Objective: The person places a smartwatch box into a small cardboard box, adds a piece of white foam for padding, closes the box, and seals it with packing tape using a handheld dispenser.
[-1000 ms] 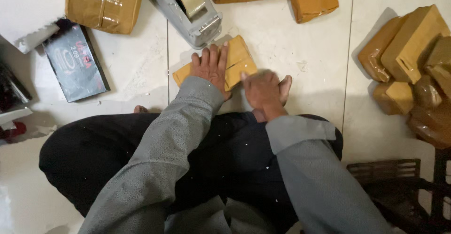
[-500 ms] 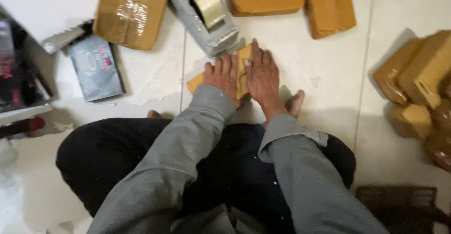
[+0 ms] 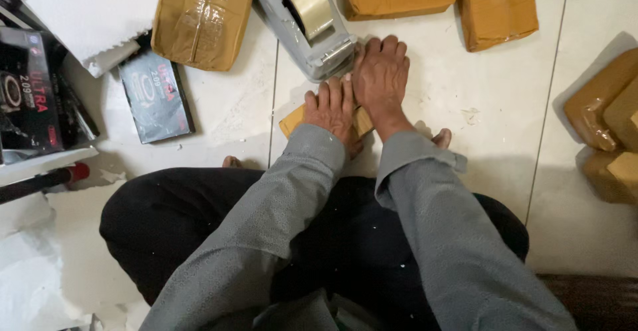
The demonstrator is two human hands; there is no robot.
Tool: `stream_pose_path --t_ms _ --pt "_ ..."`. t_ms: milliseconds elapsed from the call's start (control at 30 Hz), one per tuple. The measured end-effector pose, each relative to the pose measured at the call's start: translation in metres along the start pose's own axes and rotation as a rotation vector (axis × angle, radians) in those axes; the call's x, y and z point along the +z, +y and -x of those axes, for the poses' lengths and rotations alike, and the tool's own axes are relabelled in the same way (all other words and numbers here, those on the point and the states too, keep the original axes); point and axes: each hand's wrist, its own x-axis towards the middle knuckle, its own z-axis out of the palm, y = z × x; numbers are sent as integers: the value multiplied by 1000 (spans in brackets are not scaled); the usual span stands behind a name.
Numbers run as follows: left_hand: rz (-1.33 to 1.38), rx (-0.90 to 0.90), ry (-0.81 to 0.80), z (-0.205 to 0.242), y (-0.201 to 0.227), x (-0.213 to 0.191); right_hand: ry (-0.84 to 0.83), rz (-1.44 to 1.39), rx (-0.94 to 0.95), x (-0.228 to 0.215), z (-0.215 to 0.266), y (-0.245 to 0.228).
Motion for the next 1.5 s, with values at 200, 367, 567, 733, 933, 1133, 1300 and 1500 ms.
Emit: stream_pose_path --t_ms 200,367,567,733,933,1133,1300,1500 --pt "-112 -14 287 -9 -3 19 47 -47 -63 5 3 3" --pt "-85 148 32 2 -8 9 32 -86 -13 9 23 13" --pt "-185 309 -25 21 -15 -25 -81 -76 -247 -18 54 45" --pt "-207 319 -44 23 -17 -25 -335 74 -793 -58 49 59" --pt "-221 283 -72 13 -13 -1 -404 397 -646 -78 64 21" --pt "-23 -59 97 23 25 17 -319 448 -318 -63 84 3" --pt "259 -111 -152 43 39 14 -470 501 -52 -44 112 4" --pt "453 -102 -97 38 46 31 -535 572 -17 -49 110 12"
